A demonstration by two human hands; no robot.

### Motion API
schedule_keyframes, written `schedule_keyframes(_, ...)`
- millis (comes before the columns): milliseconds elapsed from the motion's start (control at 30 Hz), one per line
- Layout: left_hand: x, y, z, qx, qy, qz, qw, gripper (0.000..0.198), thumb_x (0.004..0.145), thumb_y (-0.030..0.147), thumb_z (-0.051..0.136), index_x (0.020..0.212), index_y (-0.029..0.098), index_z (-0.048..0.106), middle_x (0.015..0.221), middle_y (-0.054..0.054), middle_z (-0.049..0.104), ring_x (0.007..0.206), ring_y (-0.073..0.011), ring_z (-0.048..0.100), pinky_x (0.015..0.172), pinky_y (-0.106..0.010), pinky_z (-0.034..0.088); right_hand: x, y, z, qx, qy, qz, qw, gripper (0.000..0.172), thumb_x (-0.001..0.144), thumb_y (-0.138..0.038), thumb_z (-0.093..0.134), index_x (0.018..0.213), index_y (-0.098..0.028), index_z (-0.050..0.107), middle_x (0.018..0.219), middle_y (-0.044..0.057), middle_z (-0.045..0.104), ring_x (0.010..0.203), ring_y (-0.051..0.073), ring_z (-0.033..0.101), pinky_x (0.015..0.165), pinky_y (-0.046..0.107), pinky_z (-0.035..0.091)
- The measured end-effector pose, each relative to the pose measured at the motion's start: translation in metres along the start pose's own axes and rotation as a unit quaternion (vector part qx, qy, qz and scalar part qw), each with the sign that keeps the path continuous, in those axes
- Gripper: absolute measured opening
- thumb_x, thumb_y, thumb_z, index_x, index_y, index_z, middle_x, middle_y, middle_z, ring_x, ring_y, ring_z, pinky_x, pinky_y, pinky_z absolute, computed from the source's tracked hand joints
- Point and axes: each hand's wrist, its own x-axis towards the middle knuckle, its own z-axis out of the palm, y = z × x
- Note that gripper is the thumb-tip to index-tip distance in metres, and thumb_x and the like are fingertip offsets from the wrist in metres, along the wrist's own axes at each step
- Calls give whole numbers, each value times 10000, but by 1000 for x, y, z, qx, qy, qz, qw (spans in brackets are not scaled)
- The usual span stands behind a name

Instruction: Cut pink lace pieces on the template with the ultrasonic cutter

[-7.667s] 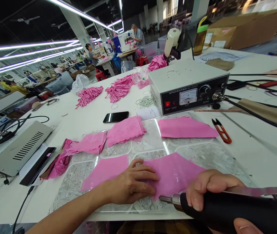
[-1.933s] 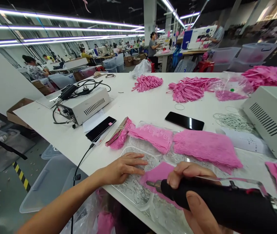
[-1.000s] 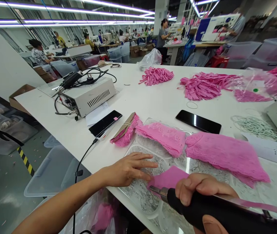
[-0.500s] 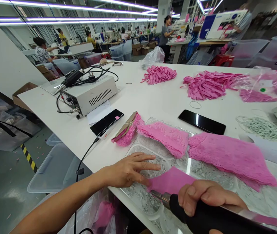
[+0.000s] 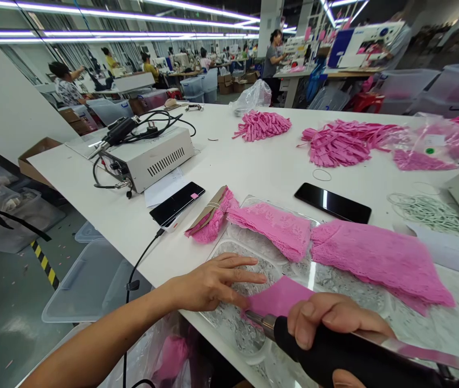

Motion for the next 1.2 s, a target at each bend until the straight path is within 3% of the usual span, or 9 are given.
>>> schedule_keyframes(200,-1,0,-1,1,7,2,1000,366,867,31,440,869,224,751,1386,10,554,1425,-187,317,1098,-339,359,5,-3,10,7,17,-2,1000,164,830,-403,689,925,-279,640,774,11,564,558,139,526,555,311,580)
schedule_keyframes(500,-1,1,-2,10,-31,-7,999,349,863,39,463,879,238,749,1415,27,521,1436,-191,295,1106,-361,361,11,-8,11,-21,-40,-23,999,109,852,-382,675,868,-277,652,690,19,601,511,164,580,484,343,589)
schedule_keyframes(800,-5,0,-1,-2,11,-2,1000,315,838,53,482,856,231,741,1368,25,571,1380,-177,390,1094,-330,367,14,-8,15,-26,45,-28,998,157,799,-382,725,878,-261,662,754,27,585,575,151,566,578,328,605)
schedule_keyframes(1200,-5,1,0,16,-29,-22,999,298,826,55,521,909,260,721,1381,47,558,1372,-184,401,1108,-330,355,14,-6,16,-52,21,-21,998,120,831,-389,681,854,-279,640,710,26,574,586,182,590,581,373,605)
